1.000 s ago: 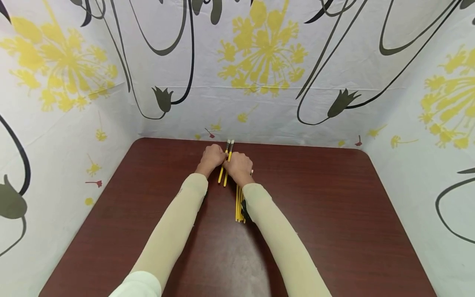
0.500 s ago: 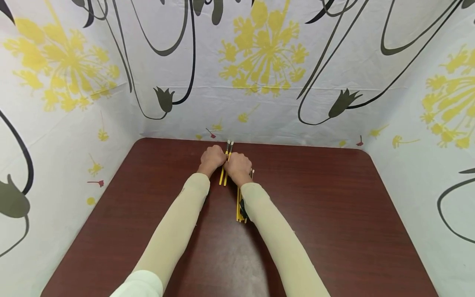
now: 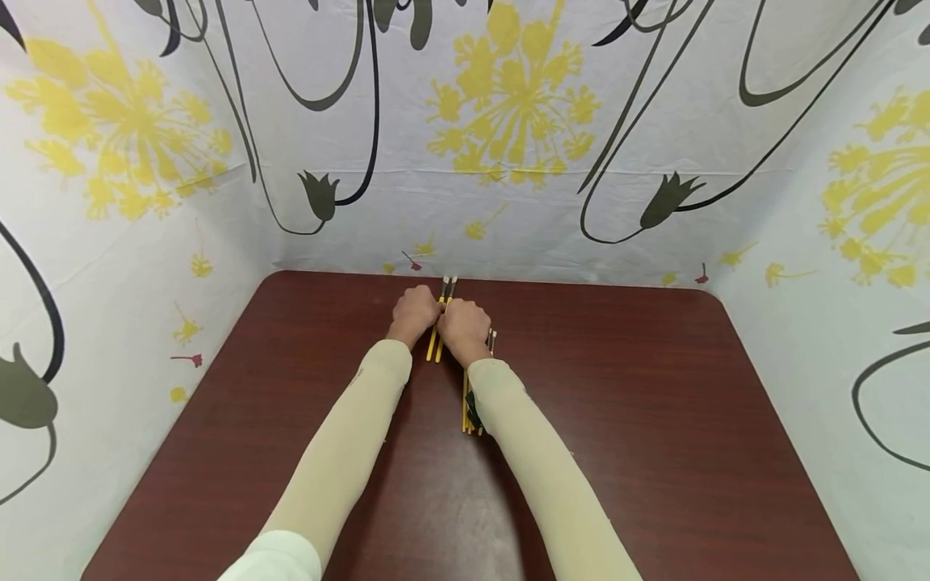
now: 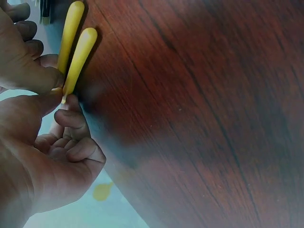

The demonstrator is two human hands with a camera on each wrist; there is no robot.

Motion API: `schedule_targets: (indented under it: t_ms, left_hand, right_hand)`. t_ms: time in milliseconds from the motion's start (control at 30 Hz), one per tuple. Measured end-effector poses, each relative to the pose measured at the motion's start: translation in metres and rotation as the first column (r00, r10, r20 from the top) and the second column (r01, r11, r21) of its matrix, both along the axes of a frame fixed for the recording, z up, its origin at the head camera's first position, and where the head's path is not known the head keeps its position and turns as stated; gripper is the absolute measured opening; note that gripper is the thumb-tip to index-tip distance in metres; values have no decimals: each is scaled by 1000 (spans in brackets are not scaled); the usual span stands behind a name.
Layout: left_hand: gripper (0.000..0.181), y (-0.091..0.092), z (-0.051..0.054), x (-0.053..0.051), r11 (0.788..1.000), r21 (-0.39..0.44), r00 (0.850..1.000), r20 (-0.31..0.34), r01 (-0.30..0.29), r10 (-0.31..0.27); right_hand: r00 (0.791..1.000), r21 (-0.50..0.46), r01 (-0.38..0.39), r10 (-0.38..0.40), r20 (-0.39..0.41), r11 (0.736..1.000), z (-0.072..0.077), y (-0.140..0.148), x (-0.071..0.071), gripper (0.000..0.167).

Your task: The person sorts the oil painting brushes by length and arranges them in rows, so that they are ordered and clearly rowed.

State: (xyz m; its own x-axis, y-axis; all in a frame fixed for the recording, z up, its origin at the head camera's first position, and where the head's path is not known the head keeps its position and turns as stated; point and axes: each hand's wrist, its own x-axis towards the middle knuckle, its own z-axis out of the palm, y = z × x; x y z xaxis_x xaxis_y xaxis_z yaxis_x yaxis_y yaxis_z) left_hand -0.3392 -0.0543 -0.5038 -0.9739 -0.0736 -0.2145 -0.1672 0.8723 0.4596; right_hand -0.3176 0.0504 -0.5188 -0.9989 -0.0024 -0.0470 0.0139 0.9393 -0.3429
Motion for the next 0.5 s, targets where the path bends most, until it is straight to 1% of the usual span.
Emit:
schedule_targets:
  t_ms: [133,300,400,500]
  left_hand:
    - [29,-1,1,2,1000,9,1000,3,-14,14]
    - [31,-2,2,6,1000,-3,999,-22,-28,28]
    - [35,-3,2,6,1000,-1,999,-37,-24,23]
    - [40,-4,1,4,1000,12,999,-34,-12,12]
  right_hand:
    - [1000,7,-17,17,-11,1000,-3,0,-1,41]
    - [999,17,-31,32,-32,999,-5,2,1,40]
    - [999,20,-41,42,-27,999,-3,4,2,42]
    - [998,17,-60,60,-15,998,-2,6,3,43]
